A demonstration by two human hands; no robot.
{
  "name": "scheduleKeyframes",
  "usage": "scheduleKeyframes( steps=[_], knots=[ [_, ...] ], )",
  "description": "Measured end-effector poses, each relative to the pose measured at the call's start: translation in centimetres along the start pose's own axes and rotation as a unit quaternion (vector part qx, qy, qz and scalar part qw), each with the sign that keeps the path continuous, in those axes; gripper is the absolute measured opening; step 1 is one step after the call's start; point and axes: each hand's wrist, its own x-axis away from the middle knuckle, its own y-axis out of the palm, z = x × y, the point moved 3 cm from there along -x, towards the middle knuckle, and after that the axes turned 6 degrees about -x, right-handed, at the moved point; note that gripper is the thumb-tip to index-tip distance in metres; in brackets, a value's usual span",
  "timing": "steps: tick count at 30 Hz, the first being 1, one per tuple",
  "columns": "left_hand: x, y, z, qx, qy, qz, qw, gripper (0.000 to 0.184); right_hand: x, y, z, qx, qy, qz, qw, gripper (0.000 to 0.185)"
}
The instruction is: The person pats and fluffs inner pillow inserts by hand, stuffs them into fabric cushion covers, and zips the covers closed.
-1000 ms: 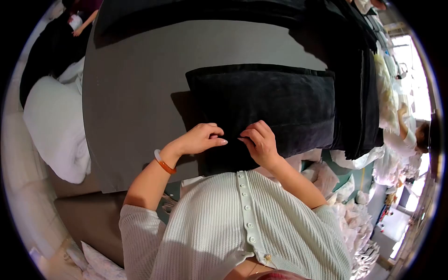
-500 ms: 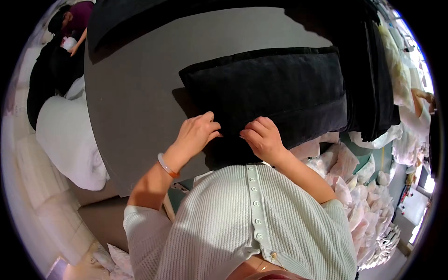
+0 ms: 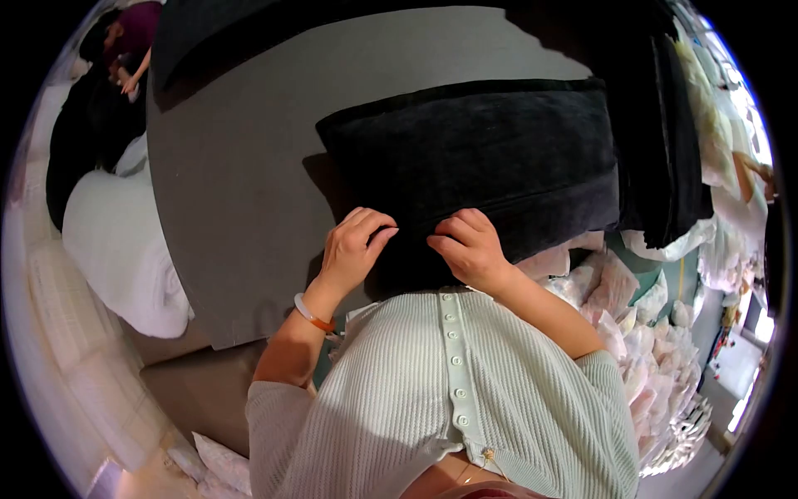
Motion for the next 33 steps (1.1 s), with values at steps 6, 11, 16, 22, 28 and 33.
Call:
scheduleKeyframes(
  steps=[6, 11, 16, 22, 28, 33],
  knots=[
    [-2.2, -0.3, 0.4, -0.04, -0.006, -0.09, 0.995, 0.008, -0.1, -0.3, 0.1, -0.012, 0.002, -0.002, 1.0, 0.015],
    [-3.4, -0.8, 1.7, -0.131, 0.16, -0.11, 0.972, 0.012, 0.2, -0.2, 0.7, -0.026, 0.016, 0.035, 0.999, 0.013],
    [-2.9, 0.3, -0.9, -0.09, 0.211, -0.1, 0.968, 0.015, -0.1, 0.0, 0.8, -0.031, 0.027, 0.038, 0.998, 0.009],
    [-2.4, -0.4, -1.7, -0.029, 0.145, -0.095, 0.984, 0.013, -1.3, -0.4, 1.2, 0.017, 0.086, -0.016, 0.996, 0.013],
    [-0.7, 0.6, -2.5, -0.012, 0.026, 0.011, 1.0, 0.016, -4.3, -2.1, -0.4, -0.033, 0.114, -0.029, 0.992, 0.017],
    [0.9, 2.8, -4.1, 0.047, -0.116, 0.104, 0.987, 0.023, -8.4, -11.5, -8.1, -0.474, -0.071, 0.036, 0.877, 0.036]
  ],
)
